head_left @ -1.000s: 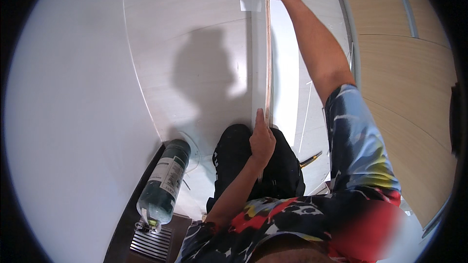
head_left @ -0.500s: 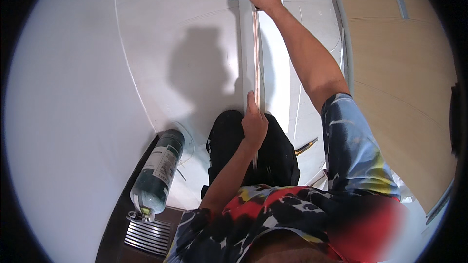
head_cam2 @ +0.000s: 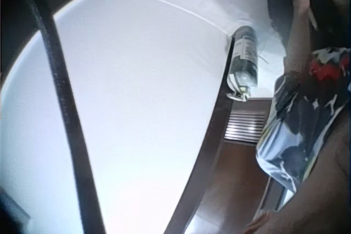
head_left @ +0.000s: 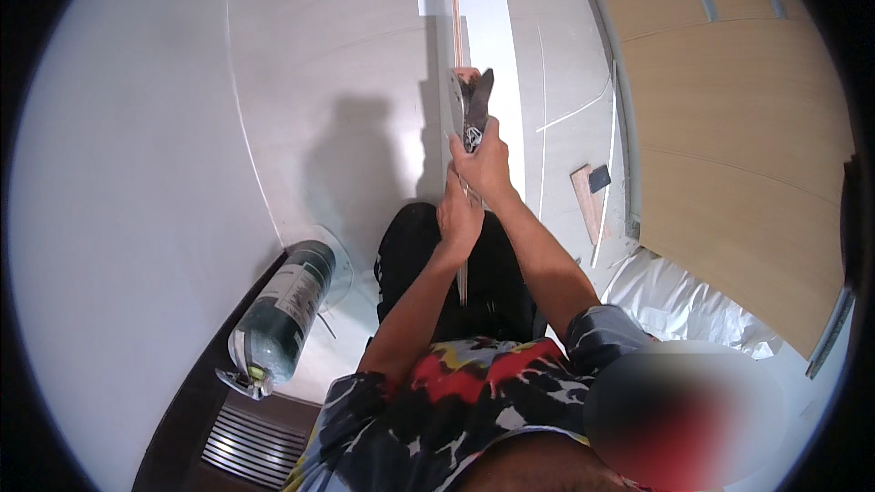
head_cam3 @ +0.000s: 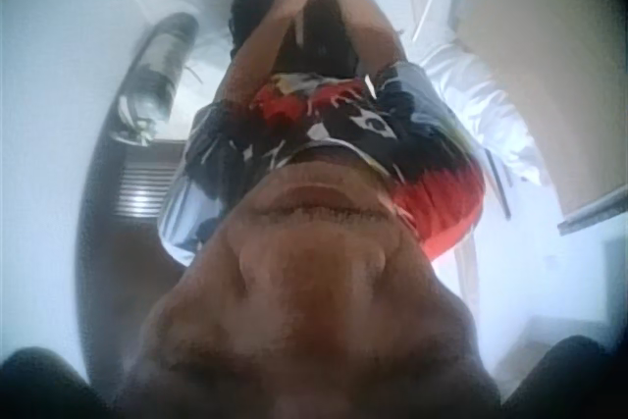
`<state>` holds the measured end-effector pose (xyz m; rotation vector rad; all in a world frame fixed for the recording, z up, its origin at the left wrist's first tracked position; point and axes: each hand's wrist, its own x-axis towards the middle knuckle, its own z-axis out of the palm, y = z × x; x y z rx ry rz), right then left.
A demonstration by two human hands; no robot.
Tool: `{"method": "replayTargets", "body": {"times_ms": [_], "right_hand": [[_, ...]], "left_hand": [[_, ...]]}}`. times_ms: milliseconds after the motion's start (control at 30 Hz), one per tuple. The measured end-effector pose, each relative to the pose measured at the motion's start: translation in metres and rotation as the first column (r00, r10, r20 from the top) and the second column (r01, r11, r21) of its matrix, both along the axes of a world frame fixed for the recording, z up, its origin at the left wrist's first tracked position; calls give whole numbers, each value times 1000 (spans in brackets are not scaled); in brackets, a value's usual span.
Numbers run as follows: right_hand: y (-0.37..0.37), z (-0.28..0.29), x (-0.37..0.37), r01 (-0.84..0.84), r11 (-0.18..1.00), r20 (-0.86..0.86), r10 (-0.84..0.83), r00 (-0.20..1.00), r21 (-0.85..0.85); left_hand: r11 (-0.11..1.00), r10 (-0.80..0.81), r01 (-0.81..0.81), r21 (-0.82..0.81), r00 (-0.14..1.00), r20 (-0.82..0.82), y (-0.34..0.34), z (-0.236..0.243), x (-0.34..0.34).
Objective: The person uses a utility knife to cut a white panel along a marked line, then sands the cut edge with a sanding block. The person flips the panel to work on different edges and continues sanding.
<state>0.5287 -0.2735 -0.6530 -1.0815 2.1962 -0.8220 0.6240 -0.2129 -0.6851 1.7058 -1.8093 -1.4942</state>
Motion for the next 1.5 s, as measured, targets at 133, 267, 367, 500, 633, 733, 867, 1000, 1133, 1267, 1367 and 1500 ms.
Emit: {"method": "replayTargets", "body": {"times_ms": [133, 267, 367, 500, 633, 733, 867, 1000, 1133, 1267, 1367, 1500], "right_hand": [[-51, -4, -30, 7, 999, -65, -4, 998, 54], [-167, -16, -91, 73, 996, -197, -63, 978, 42], [-253, -27, -131, -19, 1000, -288, 15, 957, -12], [-325, -34, -170, -45, 993, -348, 5, 938, -107], [-352, -43, -178, 58, 987, -274, -97, 957, -147], [-357, -40, -192, 36, 987, -289, -81, 954, -160], [-335, -36, -172, 29, 993, -235, -56, 970, -116], [-294, -42, -162, -8, 996, -342, -24, 939, -93], [-238, -28, -133, 18, 1000, -249, -17, 968, -2], [-165, -13, -92, 27, 998, -120, -21, 993, 50], [-105, -11, -77, 71, 996, -119, -64, 991, 52], [-18, -1, -15, 37, 993, 17, -39, 999, 108]], "left_hand": [[993, 34, -47, -108, 993, -118, 52, -7, 19], [998, 26, -21, 62, 997, -73, 54, 7, 25], [999, 23, -27, -45, 997, -72, 63, -2, 22], [1000, 0, -2, -26, 999, -53, 60, -1, 23], [999, 14, -16, -29, 998, -59, 58, 5, 21], [999, 9, -11, -37, 998, -67, 56, 2, 17], [998, 0, -3, -59, 998, -57, 62, -7, 22], [999, 0, -3, -40, 998, -59, 61, 2, 15], [991, -9, 6, -135, 1000, -26, 67, -6, 18], [982, 5, -17, -186, 998, -69, 68, -11, 18], [995, -30, 28, -97, 999, -22, 62, 2, 15], [994, 5, -3, -112, 1000, 16, 66, -7, 29]]}}
